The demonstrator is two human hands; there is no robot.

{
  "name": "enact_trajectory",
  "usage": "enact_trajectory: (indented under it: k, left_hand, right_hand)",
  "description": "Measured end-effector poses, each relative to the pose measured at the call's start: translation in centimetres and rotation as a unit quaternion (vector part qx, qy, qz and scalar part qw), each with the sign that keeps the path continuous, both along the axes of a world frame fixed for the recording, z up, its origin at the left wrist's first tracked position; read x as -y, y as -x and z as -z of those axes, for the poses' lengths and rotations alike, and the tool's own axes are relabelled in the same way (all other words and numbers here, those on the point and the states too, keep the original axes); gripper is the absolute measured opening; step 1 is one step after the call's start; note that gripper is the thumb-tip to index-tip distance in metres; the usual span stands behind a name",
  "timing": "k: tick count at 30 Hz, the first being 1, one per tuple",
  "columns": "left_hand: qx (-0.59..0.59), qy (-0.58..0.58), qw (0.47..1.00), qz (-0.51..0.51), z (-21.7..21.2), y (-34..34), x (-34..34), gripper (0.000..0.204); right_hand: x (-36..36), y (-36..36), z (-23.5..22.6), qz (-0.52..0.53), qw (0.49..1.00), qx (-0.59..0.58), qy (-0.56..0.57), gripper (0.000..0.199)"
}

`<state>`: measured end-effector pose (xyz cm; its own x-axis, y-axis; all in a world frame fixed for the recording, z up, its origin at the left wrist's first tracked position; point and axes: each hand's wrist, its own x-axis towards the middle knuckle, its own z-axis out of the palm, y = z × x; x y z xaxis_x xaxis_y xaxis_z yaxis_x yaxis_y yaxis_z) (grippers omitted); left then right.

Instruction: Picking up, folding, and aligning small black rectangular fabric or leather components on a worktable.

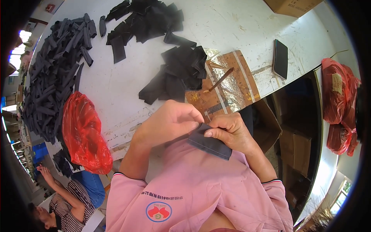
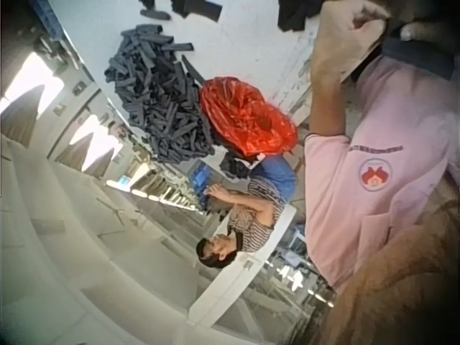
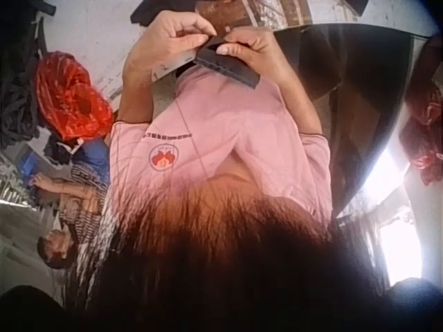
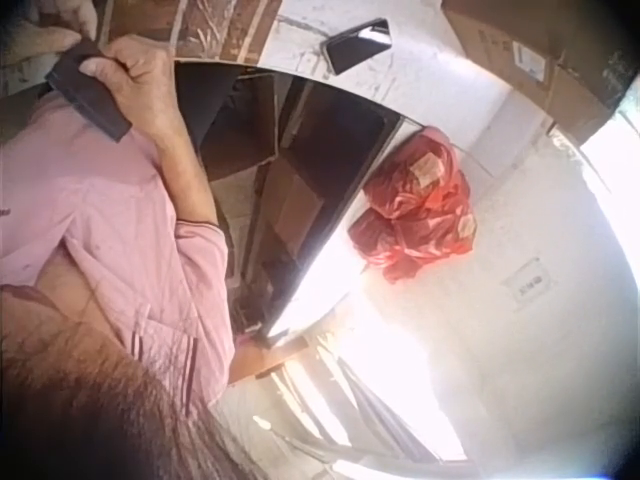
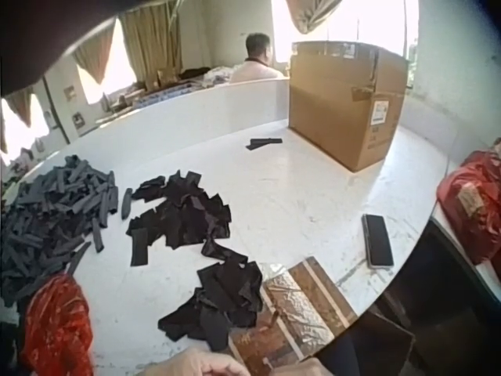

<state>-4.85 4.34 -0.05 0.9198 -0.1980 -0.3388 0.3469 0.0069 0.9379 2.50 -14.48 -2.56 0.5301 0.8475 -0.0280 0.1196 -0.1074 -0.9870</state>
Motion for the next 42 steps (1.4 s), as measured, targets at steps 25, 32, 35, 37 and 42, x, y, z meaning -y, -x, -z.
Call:
enact_trajectory:
  k: [25, 32, 35, 37, 42]
  left_hand:
    - [-0.004, -0.147, 0.989, -0.001, 1.0, 0.6, 1.1, 0.009]
    - [0.004, -0.015, 0.974, -0.225, 2.3, 1.1, 4.2, 0.003]
    - [0.070, -0.069, 0.954, -0.285, 2.6, 0.8, 5.6, 0.002]
    - [0.097, -0.127, 0.946, -0.283, 2.2, 0.5, 6.1, 0.003]
    - [0.242, -0.398, 0.821, -0.329, 4.0, 0.4, 7.0, 0.008]
  right_hand:
    - [-0.6, -0.6, -0.3, -0.030, 0.992, 0.120, 0.029, 0.015]
    - [-0.7, -0.3, -0.5, 0.221, 0.879, 0.418, 0.054, 0.030]
    - [-0.9, 0.2, -0.5, 0.147, 0.971, 0.185, -0.028, 0.028]
    - [-0.7, 0.3, 0.7, 0.160, 0.969, 0.183, -0.035, 0.026]
    - [-1.1, 0.5, 0.7, 0.151, 0.947, 0.284, -0.003, 0.012]
